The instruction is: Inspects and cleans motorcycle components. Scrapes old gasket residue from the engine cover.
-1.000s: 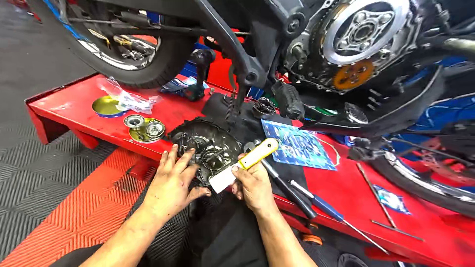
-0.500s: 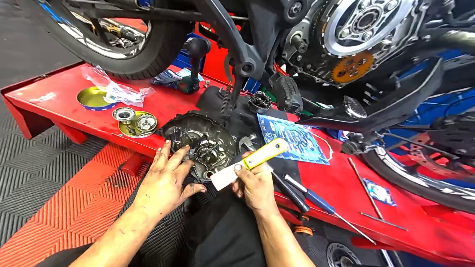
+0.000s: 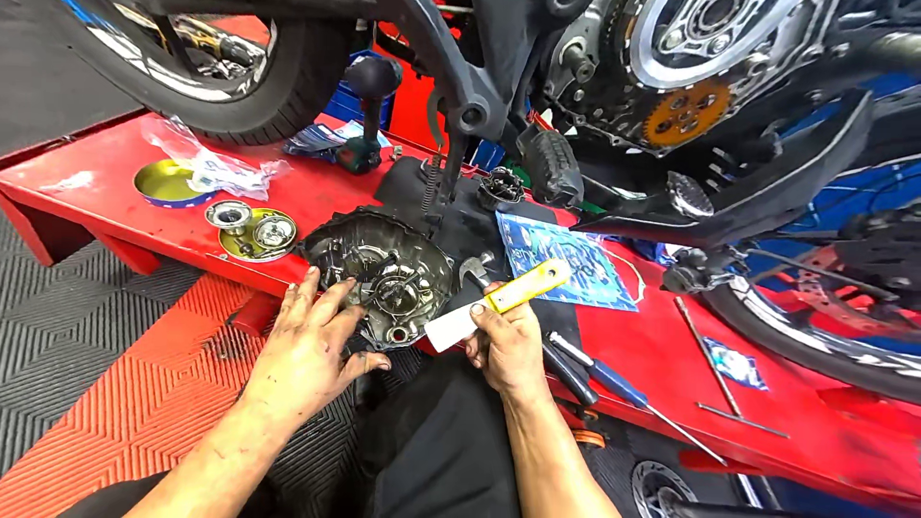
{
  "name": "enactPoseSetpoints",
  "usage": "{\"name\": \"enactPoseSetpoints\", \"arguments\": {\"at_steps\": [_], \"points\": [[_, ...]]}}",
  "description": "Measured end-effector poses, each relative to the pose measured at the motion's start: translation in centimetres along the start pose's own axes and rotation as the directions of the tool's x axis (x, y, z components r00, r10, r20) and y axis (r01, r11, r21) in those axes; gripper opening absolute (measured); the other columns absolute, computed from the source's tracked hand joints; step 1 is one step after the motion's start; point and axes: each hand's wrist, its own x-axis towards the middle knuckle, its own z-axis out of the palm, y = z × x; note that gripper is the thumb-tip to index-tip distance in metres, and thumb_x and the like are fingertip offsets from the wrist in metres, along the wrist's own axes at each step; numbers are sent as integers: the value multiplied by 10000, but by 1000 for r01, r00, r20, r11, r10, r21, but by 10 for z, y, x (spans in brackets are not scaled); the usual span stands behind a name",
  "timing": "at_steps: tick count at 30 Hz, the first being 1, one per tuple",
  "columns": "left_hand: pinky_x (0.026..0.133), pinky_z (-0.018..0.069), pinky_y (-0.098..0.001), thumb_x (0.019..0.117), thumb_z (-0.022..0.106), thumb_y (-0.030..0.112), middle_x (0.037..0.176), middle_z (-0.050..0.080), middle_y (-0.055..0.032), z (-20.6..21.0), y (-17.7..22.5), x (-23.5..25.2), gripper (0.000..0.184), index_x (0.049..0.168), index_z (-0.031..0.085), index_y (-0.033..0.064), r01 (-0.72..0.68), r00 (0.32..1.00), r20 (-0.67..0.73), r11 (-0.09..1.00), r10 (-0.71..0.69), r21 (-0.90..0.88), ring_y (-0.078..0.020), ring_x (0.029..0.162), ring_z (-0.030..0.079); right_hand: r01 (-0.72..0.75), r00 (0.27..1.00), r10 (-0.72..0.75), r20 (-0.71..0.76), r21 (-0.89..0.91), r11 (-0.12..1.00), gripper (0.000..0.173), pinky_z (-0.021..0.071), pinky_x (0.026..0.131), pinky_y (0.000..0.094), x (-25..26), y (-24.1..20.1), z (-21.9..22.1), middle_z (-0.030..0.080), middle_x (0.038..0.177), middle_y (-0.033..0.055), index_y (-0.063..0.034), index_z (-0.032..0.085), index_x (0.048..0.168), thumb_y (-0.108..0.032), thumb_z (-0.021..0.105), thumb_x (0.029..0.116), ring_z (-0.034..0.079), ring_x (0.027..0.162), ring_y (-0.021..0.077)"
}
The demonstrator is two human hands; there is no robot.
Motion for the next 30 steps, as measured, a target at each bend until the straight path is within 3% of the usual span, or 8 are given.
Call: {"name": "enactPoseSetpoints", "arguments": {"at_steps": [5, 8, 13, 17, 21, 24, 28, 30], "points": [[1204, 317, -627, 849, 496, 849, 1528, 539, -98, 0, 3, 3, 787, 1144, 767, 171, 10, 1000, 4, 1000, -10, 9, -436, 1506, 334, -70, 997, 69, 20, 11, 998, 230, 441, 345, 253, -6, 1, 8, 602, 637, 114, -127, 536, 1249, -127, 564, 1021, 527, 397, 129], [1210, 306, -630, 849, 500, 845, 1532, 534, -97, 0, 4, 3, 782, 1146, 767, 173, 10, 1000, 7, 1000, -10, 9, -431, 1508, 333, -52, 998, 52, 30, 19, 998, 246, 452, 344, 254, -1, 1, 7, 608, 637, 114, -82, 532, 1240, -70, 562, 996, 536, 396, 131], [1206, 305, -644, 847, 497, 852, 1529, 538, -99, -1, 4, 3, 790, 1156, 765, 177, 11, 1000, 13, 1000, -11, 7, -440, 1507, 331, -69, 996, 68, 62, 25, 997, 257, 461, 350, 257, -3, 1, 11, 611, 633, 113, -86, 520, 1240, -67, 568, 988, 546, 400, 137], [1206, 302, -643, 837, 484, 867, 1529, 536, -102, -1, 4, 4, 803, 1155, 765, 186, 22, 1000, 14, 1000, -22, 22, -437, 1510, 326, -46, 999, 46, 0, 20, 999, 230, 458, 344, 253, 4, 2, 2, 600, 627, 94, -93, 532, 1224, -68, 547, 996, 531, 391, 120], [1206, 303, -646, 844, 490, 859, 1528, 538, -100, -1, 5, 2, 800, 1164, 764, 179, 18, 1000, 18, 1000, -19, 18, -437, 1507, 334, -64, 995, 65, 77, -14, 998, 265, 460, 356, 248, -5, 0, 10, 620, 652, 105, -98, 532, 1251, -70, 562, 989, 545, 408, 125], [1211, 297, -640, 837, 484, 869, 1534, 532, -93, -2, 5, 3, 807, 1174, 762, 191, 28, 999, 20, 999, -28, 30, -426, 1516, 322, -34, 999, 34, -9, 17, 999, 224, 458, 350, 252, 5, 2, 1, 601, 622, 88, -92, 528, 1223, -75, 542, 1000, 538, 398, 124], [1205, 302, -648, 844, 487, 861, 1529, 539, -93, -2, 5, 3, 799, 1169, 762, 185, 21, 1000, 16, 999, -22, 23, -432, 1506, 338, -39, 999, 39, 38, -18, 999, 258, 480, 362, 266, 0, 0, 9, 620, 650, 114, -87, 519, 1257, -73, 564, 1003, 555, 412, 142], [1204, 302, -649, 842, 489, 862, 1523, 543, -98, -2, 5, 4, 799, 1165, 764, 185, 20, 1000, 11, 1000, -21, 24, -433, 1502, 345, -48, 999, 47, -21, -41, 998, 228, 463, 358, 259, 10, -2, 4, 617, 641, 102, -85, 528, 1239, -92, 557, 1013, 540, 406, 130]]}}
